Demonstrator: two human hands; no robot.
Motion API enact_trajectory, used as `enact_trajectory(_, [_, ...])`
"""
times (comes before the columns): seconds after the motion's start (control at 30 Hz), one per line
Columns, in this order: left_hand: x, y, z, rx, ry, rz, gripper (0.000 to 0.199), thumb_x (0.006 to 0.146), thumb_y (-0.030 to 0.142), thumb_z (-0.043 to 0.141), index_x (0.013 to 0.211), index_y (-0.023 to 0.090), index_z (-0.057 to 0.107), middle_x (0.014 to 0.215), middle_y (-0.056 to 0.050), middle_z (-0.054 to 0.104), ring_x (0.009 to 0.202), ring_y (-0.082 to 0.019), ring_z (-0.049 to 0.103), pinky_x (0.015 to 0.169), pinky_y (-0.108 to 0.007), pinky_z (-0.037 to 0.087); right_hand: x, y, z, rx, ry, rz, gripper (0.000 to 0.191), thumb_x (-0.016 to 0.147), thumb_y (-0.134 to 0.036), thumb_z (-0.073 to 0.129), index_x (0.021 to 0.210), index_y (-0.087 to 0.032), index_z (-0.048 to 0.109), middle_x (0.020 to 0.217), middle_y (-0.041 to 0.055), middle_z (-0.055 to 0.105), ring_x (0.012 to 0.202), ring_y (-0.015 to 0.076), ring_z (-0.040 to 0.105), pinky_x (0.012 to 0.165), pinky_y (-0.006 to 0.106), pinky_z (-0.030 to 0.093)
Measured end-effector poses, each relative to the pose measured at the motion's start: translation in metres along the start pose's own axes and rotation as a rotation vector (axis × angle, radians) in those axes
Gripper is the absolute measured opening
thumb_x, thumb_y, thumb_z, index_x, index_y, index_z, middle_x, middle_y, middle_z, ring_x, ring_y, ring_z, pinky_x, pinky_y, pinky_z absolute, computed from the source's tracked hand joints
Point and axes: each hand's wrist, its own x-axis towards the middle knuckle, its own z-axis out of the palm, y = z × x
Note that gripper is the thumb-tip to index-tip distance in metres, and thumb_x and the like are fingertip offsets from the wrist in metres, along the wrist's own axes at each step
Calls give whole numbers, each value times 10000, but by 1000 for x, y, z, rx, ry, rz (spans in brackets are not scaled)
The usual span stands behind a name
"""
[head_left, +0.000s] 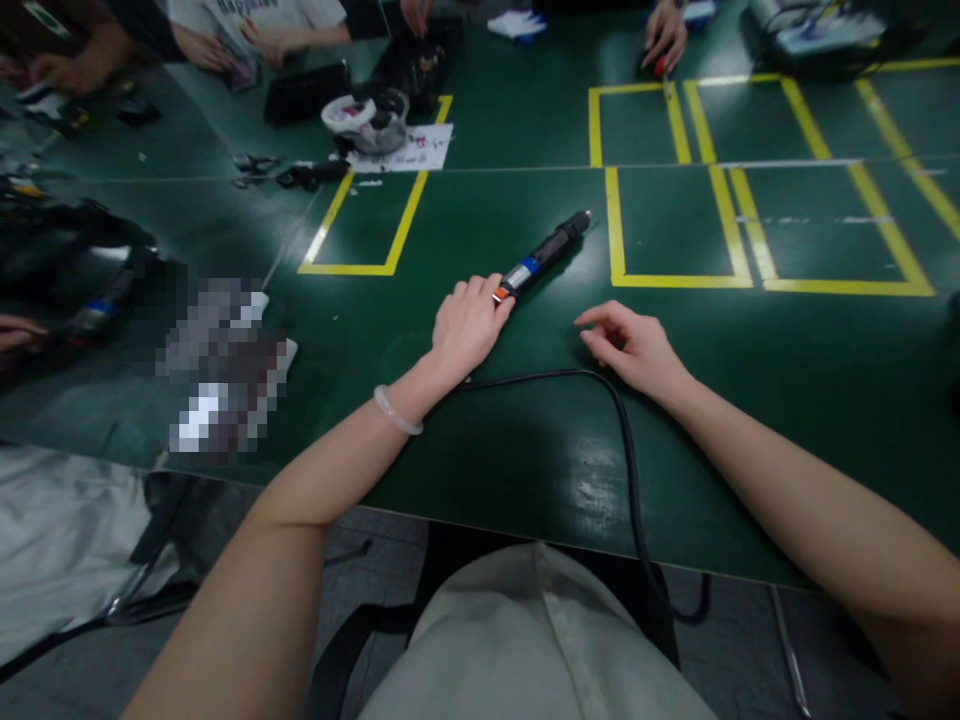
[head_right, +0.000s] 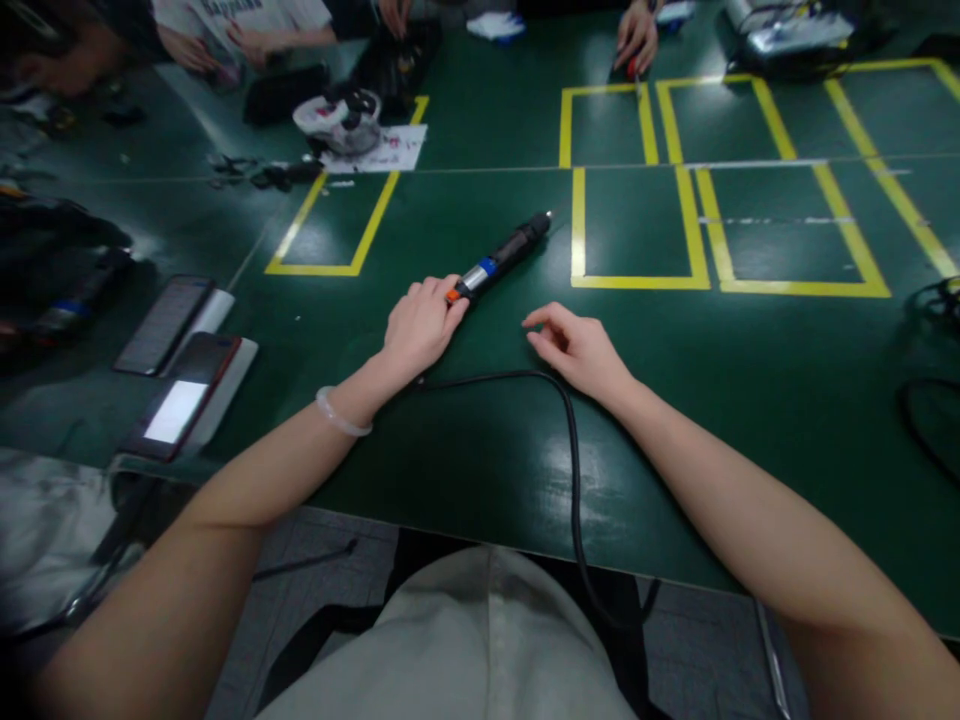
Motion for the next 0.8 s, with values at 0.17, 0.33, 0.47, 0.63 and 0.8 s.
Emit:
enact_trajectory(0.17, [-21, 36, -1, 10, 14, 147, 389, 1113, 341, 569, 1427, 113, 549, 1229, -153, 626, 1084, -316, 578, 881, -370, 480, -1, -10, 4, -44, -46, -78, 326, 948, -291, 598, 1268, -229, 582, 745, -30, 627, 592, 128, 585, 595, 254, 453])
enact_trajectory(0.33, [-32, 52, -3, -4, -10, 242, 456, 1101, 354, 593, 1465, 95, 504, 1269, -146, 605, 1086, -301, 571, 864, -380, 479, -3, -16, 8, -137, -98, -103, 224, 948, -314, 613, 1155, -229, 611, 736, -21, 645, 573, 136, 588, 586, 257, 437])
enact_trajectory(0.47, [-35, 53, -3, -19, -18, 288, 481, 1084, 309, 613, 1488, 87, 475, 1312, -146, 594, 1111, -295, 566, 891, -381, 474, -2, -17, 11, -155, -100, -110, 252, 952, -313, 601, 1184, -218, 615, 744, -12, 655, 578, 141, 590, 591, 258, 435])
enact_trajectory(0.63, [-36, 51, -8, -49, -46, 322, 535, 1054, 326, 661, 1487, 82, 463, 1338, -157, 574, 1129, -303, 563, 908, -389, 480, 0, -19, 13, -144, -115, -72, 124, 913, -319, 641, 973, -210, 641, 731, 2, 651, 595, 142, 577, 591, 265, 424])
enact_trajectory(0.8, [-35, 47, -9, -75, -58, 351, 648, 996, 379, 772, 1478, 86, 454, 1352, -163, 559, 1148, -309, 555, 933, -375, 482, 3, -20, 11, 300, -67, 214, 253, 888, -431, 693, 855, -221, 557, 574, -50, 572, 456, 103, 510, 459, 234, 372])
